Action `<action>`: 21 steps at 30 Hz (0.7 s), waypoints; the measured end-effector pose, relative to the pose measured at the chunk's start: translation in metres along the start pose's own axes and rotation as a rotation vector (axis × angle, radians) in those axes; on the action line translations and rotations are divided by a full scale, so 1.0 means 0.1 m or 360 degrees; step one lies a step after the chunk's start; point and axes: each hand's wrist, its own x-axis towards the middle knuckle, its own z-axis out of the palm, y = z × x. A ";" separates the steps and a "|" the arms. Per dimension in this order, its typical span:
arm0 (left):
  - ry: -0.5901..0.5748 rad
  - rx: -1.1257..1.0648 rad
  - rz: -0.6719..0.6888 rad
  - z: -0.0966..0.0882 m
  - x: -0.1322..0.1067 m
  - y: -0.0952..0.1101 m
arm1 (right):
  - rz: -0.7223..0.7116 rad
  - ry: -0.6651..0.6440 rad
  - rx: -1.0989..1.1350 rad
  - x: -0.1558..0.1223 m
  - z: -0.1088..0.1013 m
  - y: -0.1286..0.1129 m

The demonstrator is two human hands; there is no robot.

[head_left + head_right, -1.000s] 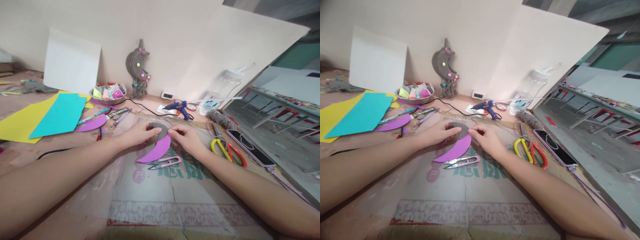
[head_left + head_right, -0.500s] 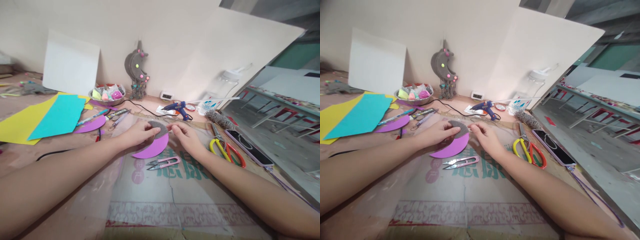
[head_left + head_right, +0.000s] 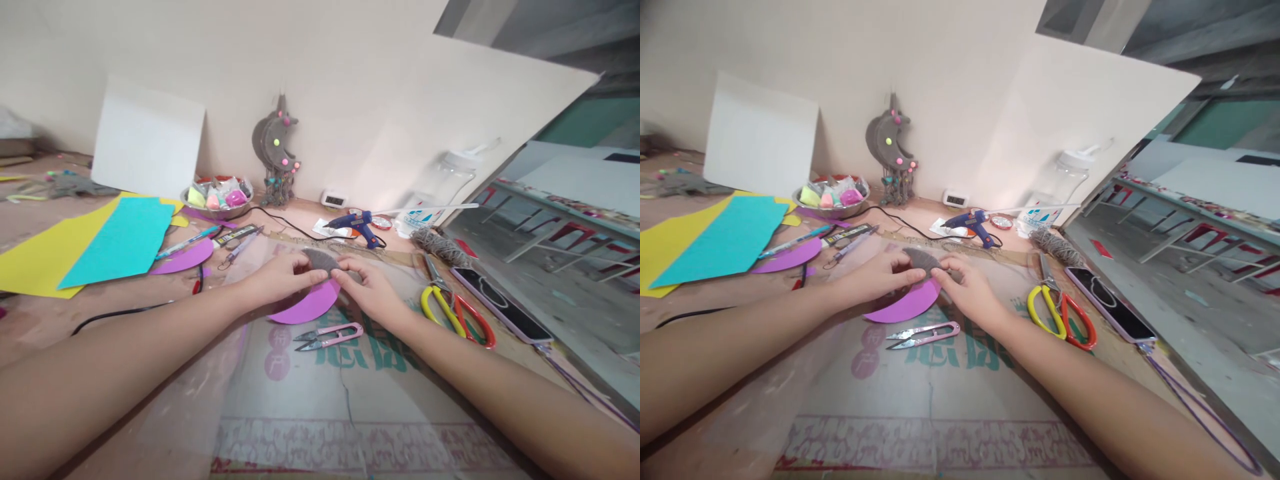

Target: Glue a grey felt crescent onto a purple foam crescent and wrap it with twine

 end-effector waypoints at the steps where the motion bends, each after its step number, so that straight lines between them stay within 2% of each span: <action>1: 0.0017 0.0056 0.0015 0.00 0.00 0.00 | 0.0005 -0.0020 0.0017 0.00 -0.01 0.00; 5: 0.0033 0.0109 0.0016 0.00 0.00 0.02 | 0.0039 -0.0052 0.0108 -0.01 -0.03 0.02; 9: 0.0045 0.0120 0.0067 0.00 0.00 0.00 | 0.0041 0.0006 0.0078 -0.01 -0.02 0.04; 14: -0.0035 -0.0128 0.0048 0.00 0.01 -0.05 | 0.0050 -0.0007 0.0109 -0.01 0.01 0.04; 21: -0.0008 0.0053 0.0096 -0.01 0.01 0.01 | 0.0059 -0.0056 0.0193 -0.01 -0.04 0.02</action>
